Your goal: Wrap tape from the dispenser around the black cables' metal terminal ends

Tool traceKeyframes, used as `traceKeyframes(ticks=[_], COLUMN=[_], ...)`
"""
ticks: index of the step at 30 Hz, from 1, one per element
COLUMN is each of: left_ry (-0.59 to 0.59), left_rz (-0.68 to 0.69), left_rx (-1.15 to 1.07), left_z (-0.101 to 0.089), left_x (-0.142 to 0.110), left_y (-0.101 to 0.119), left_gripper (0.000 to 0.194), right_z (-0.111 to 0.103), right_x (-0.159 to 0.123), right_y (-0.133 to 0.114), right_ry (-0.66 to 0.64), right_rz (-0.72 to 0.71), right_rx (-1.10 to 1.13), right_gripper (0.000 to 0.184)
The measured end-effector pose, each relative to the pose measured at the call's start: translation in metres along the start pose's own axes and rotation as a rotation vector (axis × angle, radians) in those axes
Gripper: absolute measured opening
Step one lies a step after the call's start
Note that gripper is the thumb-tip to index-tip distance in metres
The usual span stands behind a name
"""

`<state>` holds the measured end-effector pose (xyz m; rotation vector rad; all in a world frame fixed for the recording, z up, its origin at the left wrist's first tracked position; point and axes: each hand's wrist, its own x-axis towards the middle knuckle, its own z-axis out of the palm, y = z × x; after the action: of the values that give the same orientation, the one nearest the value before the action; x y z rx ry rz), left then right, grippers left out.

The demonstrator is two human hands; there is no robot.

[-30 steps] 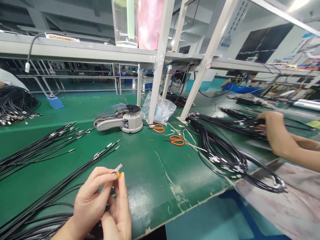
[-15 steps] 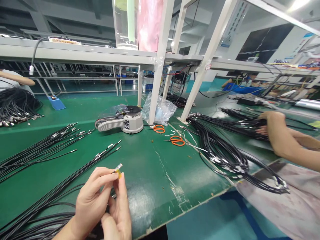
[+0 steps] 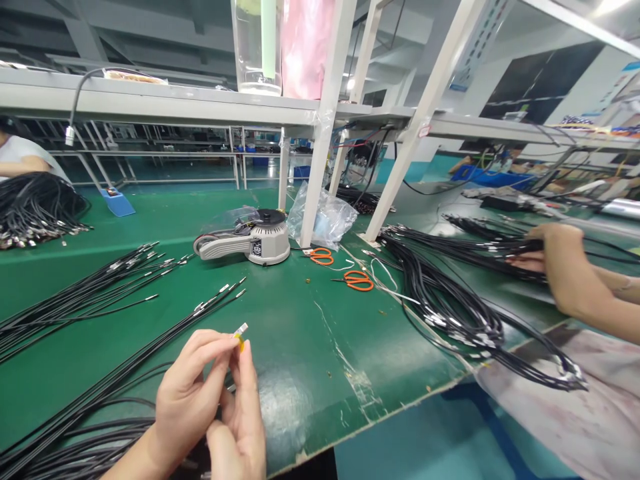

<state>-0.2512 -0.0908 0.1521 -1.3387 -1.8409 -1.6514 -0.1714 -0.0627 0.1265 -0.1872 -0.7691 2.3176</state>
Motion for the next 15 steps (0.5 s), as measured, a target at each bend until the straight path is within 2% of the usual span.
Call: traceKeyframes(ticks=[8, 15], left_ry=[0.002, -0.029], left_rz=[-0.003, -0.058], left_rx=[-0.007, 0.067], left_z=[-0.0008, 0.0019], left_x=[-0.0014, -0.0018], left_y=[-0.0008, -0.0039], left_gripper=[0.031, 0.031], right_z=[-0.0008, -0.0041], right_x=[0.0022, 0.0053], right_y=[-0.0007, -0.0015], right_ry=[-0.093, -0.098], right_rz=[0.008, 0.013], right_rx=[0.024, 0.027], right_gripper=[0.072, 0.071])
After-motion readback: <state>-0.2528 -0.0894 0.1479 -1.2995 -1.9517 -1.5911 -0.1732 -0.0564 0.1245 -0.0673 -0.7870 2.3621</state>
